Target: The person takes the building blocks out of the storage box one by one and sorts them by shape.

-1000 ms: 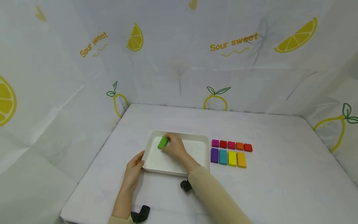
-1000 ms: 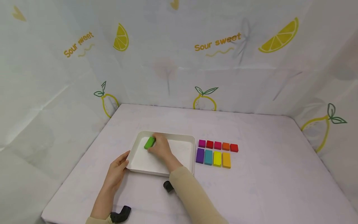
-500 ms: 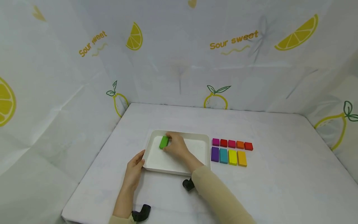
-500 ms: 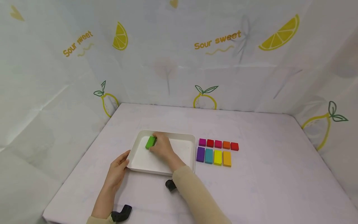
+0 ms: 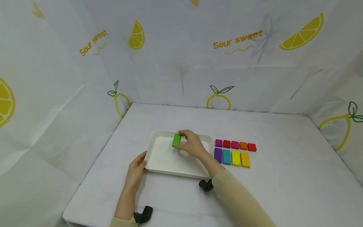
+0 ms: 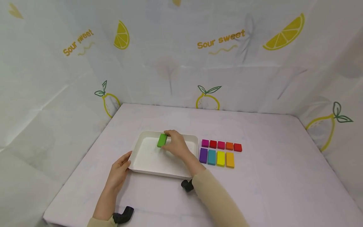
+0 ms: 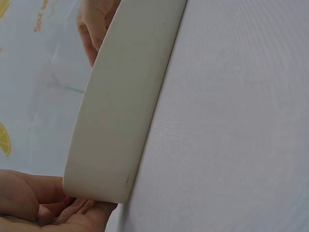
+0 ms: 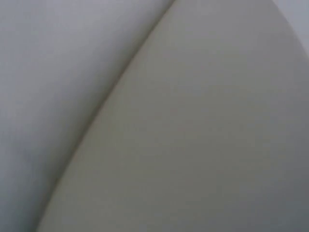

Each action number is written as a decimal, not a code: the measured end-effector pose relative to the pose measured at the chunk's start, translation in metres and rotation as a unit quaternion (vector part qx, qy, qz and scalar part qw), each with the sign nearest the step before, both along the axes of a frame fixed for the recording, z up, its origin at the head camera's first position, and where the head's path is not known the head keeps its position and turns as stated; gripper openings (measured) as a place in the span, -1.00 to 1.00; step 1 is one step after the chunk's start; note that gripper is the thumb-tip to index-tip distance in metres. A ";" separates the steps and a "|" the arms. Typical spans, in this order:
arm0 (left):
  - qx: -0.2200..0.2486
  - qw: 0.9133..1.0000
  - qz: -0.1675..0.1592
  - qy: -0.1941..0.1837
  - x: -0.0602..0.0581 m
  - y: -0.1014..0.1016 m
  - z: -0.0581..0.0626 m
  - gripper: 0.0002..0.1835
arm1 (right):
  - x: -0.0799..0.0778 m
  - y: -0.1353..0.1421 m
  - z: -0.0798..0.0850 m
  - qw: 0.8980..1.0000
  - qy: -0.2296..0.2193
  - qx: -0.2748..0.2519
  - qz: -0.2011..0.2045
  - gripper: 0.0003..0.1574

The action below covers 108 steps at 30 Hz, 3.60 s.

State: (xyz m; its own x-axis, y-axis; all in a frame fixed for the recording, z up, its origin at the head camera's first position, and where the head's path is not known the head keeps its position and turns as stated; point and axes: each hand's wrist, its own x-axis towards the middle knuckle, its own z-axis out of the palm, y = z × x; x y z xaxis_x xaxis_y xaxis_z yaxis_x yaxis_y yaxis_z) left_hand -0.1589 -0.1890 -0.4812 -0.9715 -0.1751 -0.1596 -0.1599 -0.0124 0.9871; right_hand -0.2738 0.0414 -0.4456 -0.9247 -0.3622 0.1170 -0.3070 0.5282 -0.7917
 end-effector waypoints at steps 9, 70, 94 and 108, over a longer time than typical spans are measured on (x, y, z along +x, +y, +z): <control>-0.003 1.000 0.000 -0.003 -0.002 -0.002 0.003 -0.48 | 0.000 0.060 0.020 1.000 -0.001 -0.022 -0.014 -0.15; -0.007 1.000 0.004 -0.011 -0.004 -0.003 -0.003 -0.49 | 0.045 0.294 -0.006 0.985 -0.087 0.144 -0.031 -0.11; -0.003 1.000 0.005 -0.007 -0.004 -0.003 -0.004 -0.49 | 0.045 0.288 -0.013 0.985 -0.092 0.146 -0.031 -0.09; -0.005 1.000 0.002 -0.003 -0.005 -0.003 -0.002 -0.49 | 0.045 0.289 -0.014 0.986 -0.086 0.141 -0.029 -0.08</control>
State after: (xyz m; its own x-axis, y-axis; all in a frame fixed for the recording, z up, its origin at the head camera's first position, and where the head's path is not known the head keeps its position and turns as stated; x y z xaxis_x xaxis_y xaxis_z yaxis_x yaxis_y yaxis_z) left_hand -0.1643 -0.1917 -0.4836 -0.9697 -0.1812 -0.1639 -0.1662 -0.0030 0.9861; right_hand -0.2283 0.3307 -0.4597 -0.9421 -0.3046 -0.1402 -0.1449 0.7467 -0.6491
